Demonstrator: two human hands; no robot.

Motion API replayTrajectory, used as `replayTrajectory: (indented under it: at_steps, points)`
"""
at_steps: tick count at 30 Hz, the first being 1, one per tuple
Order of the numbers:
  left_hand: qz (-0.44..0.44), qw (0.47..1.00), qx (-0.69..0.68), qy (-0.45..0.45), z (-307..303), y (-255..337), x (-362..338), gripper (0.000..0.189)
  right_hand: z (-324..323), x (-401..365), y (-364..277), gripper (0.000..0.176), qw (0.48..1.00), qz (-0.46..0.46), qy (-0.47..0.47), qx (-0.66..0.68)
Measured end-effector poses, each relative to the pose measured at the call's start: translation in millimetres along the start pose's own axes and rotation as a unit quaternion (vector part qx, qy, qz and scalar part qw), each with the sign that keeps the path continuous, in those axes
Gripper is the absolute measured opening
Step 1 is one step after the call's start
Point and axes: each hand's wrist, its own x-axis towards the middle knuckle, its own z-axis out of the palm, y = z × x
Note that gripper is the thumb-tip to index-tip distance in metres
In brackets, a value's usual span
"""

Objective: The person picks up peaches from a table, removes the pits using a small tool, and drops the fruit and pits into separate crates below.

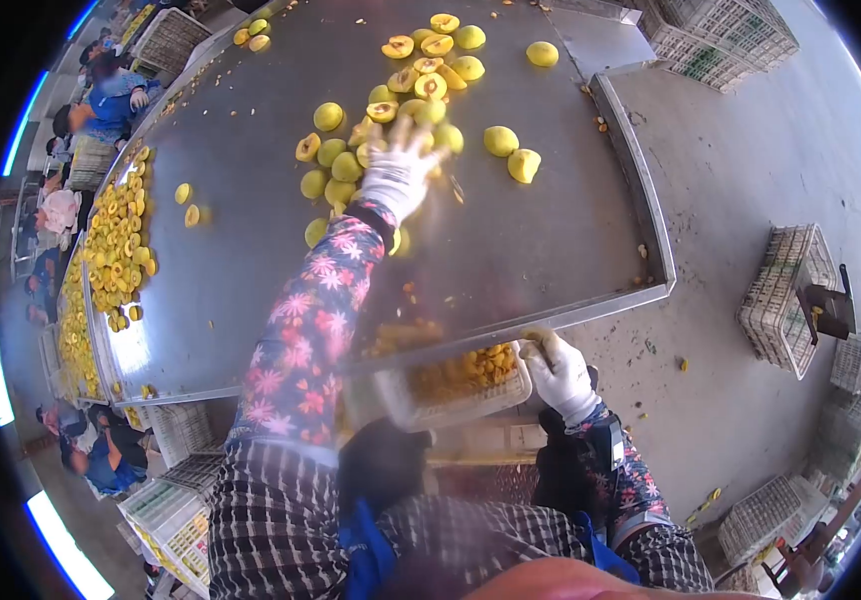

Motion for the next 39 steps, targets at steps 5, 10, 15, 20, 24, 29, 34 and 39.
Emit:
replayTrajectory:
  at_steps: [5, 10, 15, 20, 24, 29, 34, 39]
  points:
    - [-0.428, 0.872, -0.21, 0.109, -19.2, -7.7, -47.2, 0.093, -22.3, -54.1, 6.5, 0.027, 0.994, 0.11, 0.002, 0.004]
    - [-0.453, 0.818, -0.26, -0.242, -42.0, 30.2, -131.0, 0.124, -56.8, -35.8, -9.4, 0.047, 0.991, 0.13, 0.011, 0.002]
    - [-0.436, 0.858, -0.21, -0.173, -1.9, 16.6, -160.8, 0.129, -61.2, 94.3, 11.8, 0.071, 0.972, -0.024, 0.104, -0.21]
    - [-0.391, 0.886, -0.211, -0.13, 8.0, 12.3, -168.2, 0.132, -20.1, 149.4, 4.1, 0.102, 0.942, 0.014, 0.021, -0.335]
    - [-0.389, 0.884, -0.221, -0.138, 19.5, 10.0, -152.0, 0.132, 15.5, 196.1, 19.3, 0.107, 0.926, -0.022, 0.029, -0.377]
    - [-0.413, 0.882, -0.201, -0.106, 44.3, -15.5, -98.0, 0.132, 60.7, 322.9, 0.7, 0.105, 0.911, -0.1, 0.036, -0.399]
    - [-0.542, 0.828, -0.134, -0.047, 116.1, -115.0, 3.4, 0.118, 115.1, 490.3, -16.0, 0.097, 0.913, -0.249, 0.085, -0.311]
    - [-0.507, 0.751, -0.389, 0.166, 116.1, -182.4, 60.7, 0.105, 78.4, 546.3, -48.8, 0.082, 0.903, -0.349, 0.055, -0.246]
